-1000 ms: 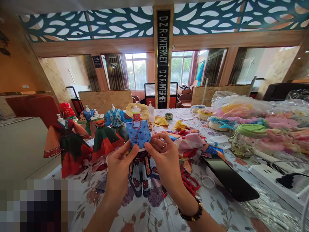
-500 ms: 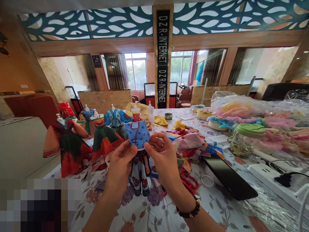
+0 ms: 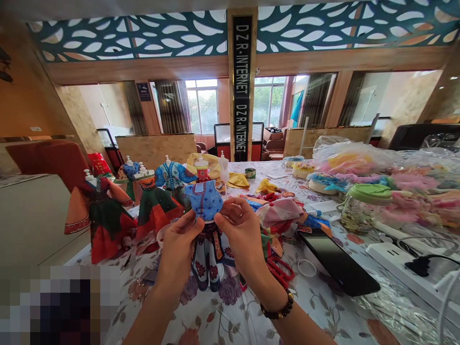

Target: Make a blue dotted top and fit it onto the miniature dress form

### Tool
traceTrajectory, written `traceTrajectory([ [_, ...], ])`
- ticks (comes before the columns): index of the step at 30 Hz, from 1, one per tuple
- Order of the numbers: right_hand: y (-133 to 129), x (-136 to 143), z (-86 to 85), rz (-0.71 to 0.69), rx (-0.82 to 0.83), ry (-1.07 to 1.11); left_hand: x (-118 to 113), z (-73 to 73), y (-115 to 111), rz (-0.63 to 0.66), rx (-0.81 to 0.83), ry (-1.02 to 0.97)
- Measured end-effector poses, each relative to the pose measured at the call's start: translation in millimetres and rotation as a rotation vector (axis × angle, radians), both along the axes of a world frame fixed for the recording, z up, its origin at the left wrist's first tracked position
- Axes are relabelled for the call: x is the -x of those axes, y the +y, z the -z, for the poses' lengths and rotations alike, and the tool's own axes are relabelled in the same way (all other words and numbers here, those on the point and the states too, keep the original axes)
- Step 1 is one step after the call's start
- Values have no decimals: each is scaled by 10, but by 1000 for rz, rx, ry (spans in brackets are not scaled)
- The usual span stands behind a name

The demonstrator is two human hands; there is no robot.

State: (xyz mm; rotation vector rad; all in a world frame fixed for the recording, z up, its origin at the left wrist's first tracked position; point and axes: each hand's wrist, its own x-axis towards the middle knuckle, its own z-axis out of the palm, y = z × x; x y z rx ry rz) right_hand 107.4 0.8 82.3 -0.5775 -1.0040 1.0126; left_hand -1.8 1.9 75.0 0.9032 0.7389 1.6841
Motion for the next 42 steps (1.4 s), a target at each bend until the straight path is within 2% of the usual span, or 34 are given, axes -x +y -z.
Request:
traceTrajectory([
  [11,31,-31,15,-13,2,-15,1,2,3,-28,34,71],
  [19,33,-40,30,-6,18,-22,34,19,26,-40,-2,117],
  [28,38,0,90,-4,20,46,13,12,-32,-60,11,112],
  [33,81,17,138,-1,13,33,44,63,-14,-122,-50,251],
  [37,105,15,165,9,12,21,64,81,5,-185,-33,341],
  [42,145,-21,200,-12,32,-13,90,56,20,-164,-106,407],
])
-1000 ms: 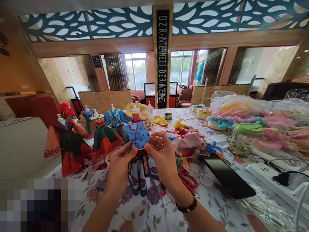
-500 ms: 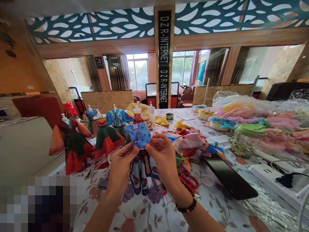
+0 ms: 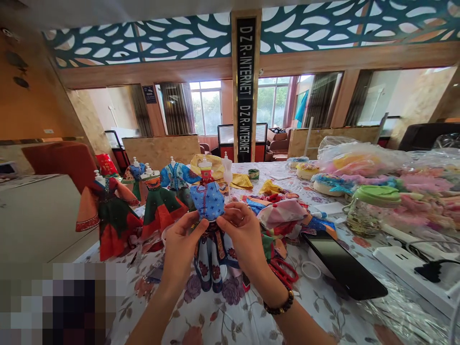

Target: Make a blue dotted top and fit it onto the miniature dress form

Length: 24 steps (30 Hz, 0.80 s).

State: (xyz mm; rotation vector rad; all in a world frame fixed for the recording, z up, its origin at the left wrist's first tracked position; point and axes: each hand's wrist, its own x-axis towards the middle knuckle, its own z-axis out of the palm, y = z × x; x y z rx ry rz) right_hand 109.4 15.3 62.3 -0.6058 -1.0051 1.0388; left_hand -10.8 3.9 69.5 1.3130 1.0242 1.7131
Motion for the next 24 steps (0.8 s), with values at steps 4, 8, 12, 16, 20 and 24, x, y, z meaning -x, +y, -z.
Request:
traceTrajectory([
  [4,23,-35,-7,-55,33,-68,36,6,17,41,-14,61],
  [8,43,-59,-56,-117,17,-146,88,2,41,63,-5,96],
  [12,69,-93,-105,-174,-23,-202,129,-44,65,129,18,104],
  [16,73,-114,-122,-195,-38,-253,124,-98,55,85,51,100],
  [20,71,-97,-111,-123,-32,-260,92,-147,13,1,93,116],
  [24,66,-54,-86,18,3,-277,70,-163,-18,-99,109,179],
])
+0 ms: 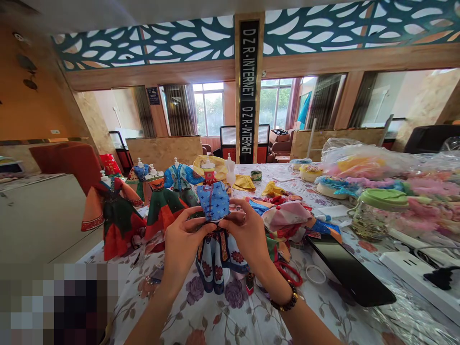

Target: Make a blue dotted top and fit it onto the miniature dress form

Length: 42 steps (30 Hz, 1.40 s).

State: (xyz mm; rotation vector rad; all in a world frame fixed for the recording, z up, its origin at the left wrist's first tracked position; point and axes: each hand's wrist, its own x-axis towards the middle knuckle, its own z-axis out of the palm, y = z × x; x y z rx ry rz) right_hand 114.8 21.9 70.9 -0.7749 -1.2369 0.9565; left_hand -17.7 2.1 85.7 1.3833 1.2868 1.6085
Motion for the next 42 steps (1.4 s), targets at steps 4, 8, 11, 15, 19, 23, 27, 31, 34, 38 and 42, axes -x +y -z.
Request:
traceTrajectory([
  [4,-37,33,15,120,6,-22,-21,12,-29,-71,-5,31],
  [8,-71,43,4,198,15,-49,-42,-10,-63,-129,-5,57],
  [11,-81,49,-11,230,10,-54,-55,-29,-77,-153,11,60],
  [15,-105,62,-16,276,3,-49,-82,-17,-84,-180,20,44],
  [19,-133,81,9,340,-20,-50,-108,5,-95,-186,1,12],
  [23,-141,116,34,341,-67,20,-104,22,-91,-213,-62,18],
  [27,-121,125,41,304,-102,35,-79,32,-68,-162,-98,-24],
  [31,-80,91,51,235,-110,11,-64,40,-43,-75,-101,-26],
  [34,-61,75,70,218,-118,-2,-65,66,-31,-2,-68,-61],
  [38,-73,76,107,216,-145,-43,-62,114,-42,36,-60,-72],
  [42,-112,75,121,192,-108,-90,-53,133,-64,42,-83,-45],
])
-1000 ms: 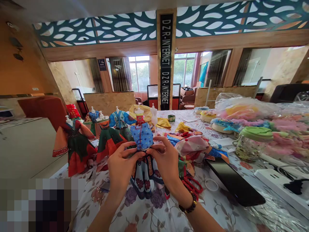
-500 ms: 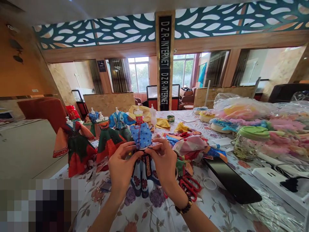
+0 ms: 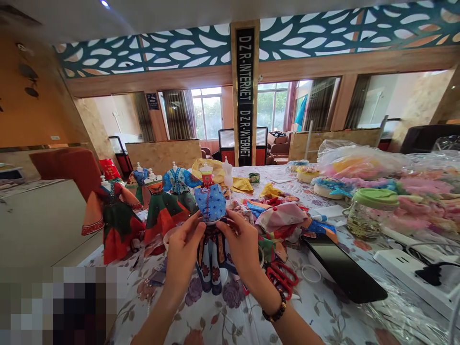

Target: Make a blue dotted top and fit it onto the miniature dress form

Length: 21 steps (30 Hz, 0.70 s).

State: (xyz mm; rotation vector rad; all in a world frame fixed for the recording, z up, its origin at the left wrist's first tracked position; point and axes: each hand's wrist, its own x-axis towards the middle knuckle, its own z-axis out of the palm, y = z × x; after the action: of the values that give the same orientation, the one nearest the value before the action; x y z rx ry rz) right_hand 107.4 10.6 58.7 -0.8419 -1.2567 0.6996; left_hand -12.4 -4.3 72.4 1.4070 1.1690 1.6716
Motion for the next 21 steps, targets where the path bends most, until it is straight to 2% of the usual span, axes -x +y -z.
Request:
traceTrajectory([
  [6,-45,-14,-81,154,0,-85,-33,-71,-1,-92,-6,99],
  [11,-54,-12,-152,97,51,-36,-61,-107,14,-131,19,92],
  [21,22,-52,-116,73,38,-80,65,-67,109,-68,58,80],
])
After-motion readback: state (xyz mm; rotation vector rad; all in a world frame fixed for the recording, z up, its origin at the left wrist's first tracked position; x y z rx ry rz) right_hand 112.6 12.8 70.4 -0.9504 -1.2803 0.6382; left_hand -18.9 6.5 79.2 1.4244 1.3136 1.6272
